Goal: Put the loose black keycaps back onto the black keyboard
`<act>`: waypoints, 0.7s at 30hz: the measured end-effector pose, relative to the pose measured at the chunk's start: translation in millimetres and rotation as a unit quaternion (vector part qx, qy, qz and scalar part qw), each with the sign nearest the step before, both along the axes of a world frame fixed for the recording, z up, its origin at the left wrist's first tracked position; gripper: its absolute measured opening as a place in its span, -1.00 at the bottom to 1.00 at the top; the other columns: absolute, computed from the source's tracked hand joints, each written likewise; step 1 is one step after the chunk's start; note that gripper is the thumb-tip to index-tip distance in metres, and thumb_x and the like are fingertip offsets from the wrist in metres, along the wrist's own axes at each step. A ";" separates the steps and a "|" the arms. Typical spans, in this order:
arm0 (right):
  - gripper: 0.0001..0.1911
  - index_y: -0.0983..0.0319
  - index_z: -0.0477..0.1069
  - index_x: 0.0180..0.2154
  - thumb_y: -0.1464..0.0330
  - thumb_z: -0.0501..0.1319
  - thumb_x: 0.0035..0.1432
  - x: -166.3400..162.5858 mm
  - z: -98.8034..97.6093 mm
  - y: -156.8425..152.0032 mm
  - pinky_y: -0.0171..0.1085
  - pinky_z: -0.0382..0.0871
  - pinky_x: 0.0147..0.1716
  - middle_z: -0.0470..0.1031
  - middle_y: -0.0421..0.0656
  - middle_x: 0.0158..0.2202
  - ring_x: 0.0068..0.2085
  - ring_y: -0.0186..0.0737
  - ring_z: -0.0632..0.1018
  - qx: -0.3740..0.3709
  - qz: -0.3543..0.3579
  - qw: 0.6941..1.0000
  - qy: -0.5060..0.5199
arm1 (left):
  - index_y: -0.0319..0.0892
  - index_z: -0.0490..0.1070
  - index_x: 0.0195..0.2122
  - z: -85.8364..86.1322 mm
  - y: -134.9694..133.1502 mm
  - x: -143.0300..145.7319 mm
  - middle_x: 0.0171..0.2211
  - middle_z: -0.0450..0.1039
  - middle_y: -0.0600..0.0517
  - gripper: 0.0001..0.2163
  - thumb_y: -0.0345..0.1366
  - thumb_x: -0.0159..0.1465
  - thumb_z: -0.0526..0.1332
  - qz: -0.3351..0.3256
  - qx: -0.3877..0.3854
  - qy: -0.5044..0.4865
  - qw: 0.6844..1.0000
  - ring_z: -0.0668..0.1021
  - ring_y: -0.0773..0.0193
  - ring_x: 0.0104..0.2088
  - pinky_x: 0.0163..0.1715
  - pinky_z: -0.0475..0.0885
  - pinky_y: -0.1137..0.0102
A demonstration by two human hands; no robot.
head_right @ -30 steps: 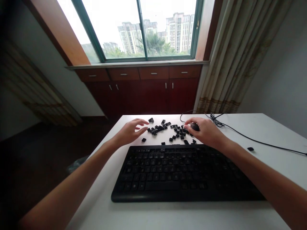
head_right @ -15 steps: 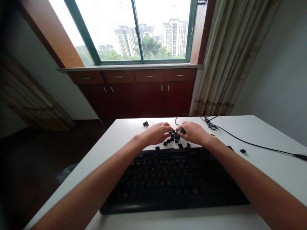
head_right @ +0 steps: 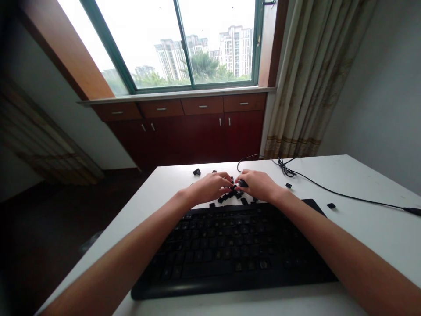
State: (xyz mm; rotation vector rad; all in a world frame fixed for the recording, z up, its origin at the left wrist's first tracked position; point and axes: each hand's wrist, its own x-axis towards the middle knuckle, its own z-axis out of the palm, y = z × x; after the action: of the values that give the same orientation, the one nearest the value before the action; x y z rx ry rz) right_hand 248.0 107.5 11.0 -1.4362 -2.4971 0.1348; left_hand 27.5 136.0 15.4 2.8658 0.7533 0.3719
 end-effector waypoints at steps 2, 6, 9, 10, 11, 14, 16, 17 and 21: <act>-0.73 0.15 0.59 -0.17 0.15 0.23 0.25 -0.6 -1.9 0.7 -0.26 0.32 -0.29 0.56 -0.11 -0.20 -0.27 -0.14 0.57 -0.003 -0.004 1.000 0.008 | -0.16 0.62 -0.13 -0.3 -1.6 -2.8 -0.08 0.53 -0.13 -0.79 -0.32 0.34 0.19 0.008 0.001 -0.002 1.000 0.60 0.17 -0.26 -0.21 0.44 0.33; -0.71 0.13 0.60 -0.16 0.12 0.26 0.20 -1.3 -4.9 1.0 -0.27 0.33 -0.31 0.56 -0.11 -0.19 -0.27 -0.14 0.57 -0.006 -0.015 1.000 0.025 | -0.15 0.63 -0.16 -0.1 -1.9 -8.7 -0.13 0.53 -0.11 -0.79 -0.28 0.35 0.19 0.022 -0.002 -0.007 1.000 0.59 0.19 -0.27 -0.20 0.42 0.34; -0.72 0.08 0.60 -0.12 0.12 0.29 0.18 -3.5 -7.2 0.7 -0.27 0.33 -0.31 0.58 -0.12 -0.18 -0.26 -0.12 0.58 -0.009 -0.014 0.999 0.042 | -0.15 0.64 -0.18 -0.6 -1.6 -12.2 -0.19 0.54 -0.11 -0.79 -0.24 0.35 0.21 0.027 -0.010 -0.009 1.000 0.59 0.18 -0.27 -0.22 0.42 0.35; -0.74 0.06 0.61 -0.14 0.14 0.29 0.18 -4.5 -7.7 0.6 -0.27 0.33 -0.30 0.58 -0.13 -0.20 -0.26 -0.12 0.58 -0.008 -0.013 0.999 0.049 | -0.15 0.64 -0.18 -0.8 -2.0 -13.1 -0.19 0.55 -0.11 -0.79 -0.23 0.35 0.21 0.027 -0.014 -0.009 1.000 0.59 0.19 -0.27 -0.22 0.42 0.36; -0.77 0.06 0.62 -0.16 0.16 0.29 0.18 -5.3 -7.9 0.3 -0.27 0.33 -0.29 0.59 -0.13 -0.21 -0.26 -0.12 0.58 -0.007 -0.012 0.998 0.058 | -0.15 0.64 -0.19 -1.0 -2.6 -13.9 -0.19 0.55 -0.11 -0.78 -0.22 0.35 0.21 0.027 -0.017 -0.009 0.999 0.59 0.19 -0.27 -0.23 0.42 0.37; -0.81 0.09 0.64 -0.21 0.22 0.31 0.17 -4.6 -3.9 -2.4 -0.24 0.34 -0.25 0.60 -0.12 -0.23 -0.25 -0.11 0.58 0.002 -0.011 0.995 0.096 | -0.17 0.63 -0.15 -0.7 -4.8 -15.2 -0.16 0.57 -0.13 -0.75 -0.19 0.36 0.18 0.032 -0.020 -0.013 0.999 0.60 0.17 -0.22 -0.19 0.43 0.36; -0.79 0.13 0.64 -0.19 0.23 0.30 0.18 0.8 4.0 -7.0 -0.23 0.35 -0.20 0.61 -0.11 -0.20 -0.22 -0.11 0.58 0.015 -0.015 0.991 0.133 | -0.16 0.61 -0.10 0.5 -5.3 -15.2 -0.13 0.57 -0.14 -0.76 -0.20 0.35 0.21 0.035 -0.021 -0.015 0.999 0.60 0.14 -0.17 -0.15 0.43 0.36; -0.78 0.15 0.63 -0.17 0.23 0.29 0.19 5.3 9.4 -10.6 -0.22 0.35 -0.16 0.61 -0.09 -0.18 -0.20 -0.11 0.58 0.021 -0.019 0.988 0.154 | -0.15 0.61 -0.09 1.2 -5.2 -15.0 -0.12 0.58 -0.13 -0.77 -0.22 0.33 0.23 0.034 -0.022 -0.015 0.999 0.60 0.14 -0.15 -0.13 0.43 0.36; -0.69 0.23 0.61 -0.14 0.18 0.29 0.20 31.8 32.7 -36.3 -0.24 0.36 -0.18 0.62 -0.08 -0.21 -0.21 -0.16 0.58 0.025 -0.053 0.975 0.216 | -0.14 0.62 -0.14 1.5 -5.7 -12.4 -0.14 0.61 -0.08 -0.82 -0.28 0.30 0.26 0.021 -0.034 -0.024 0.999 0.62 0.19 -0.22 -0.17 0.43 0.41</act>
State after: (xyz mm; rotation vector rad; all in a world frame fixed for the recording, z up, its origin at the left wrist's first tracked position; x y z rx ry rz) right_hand 279.8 71.3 43.7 -1.3464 -2.0548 0.3250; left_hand 15.0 130.3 17.0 2.7707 0.8035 0.4105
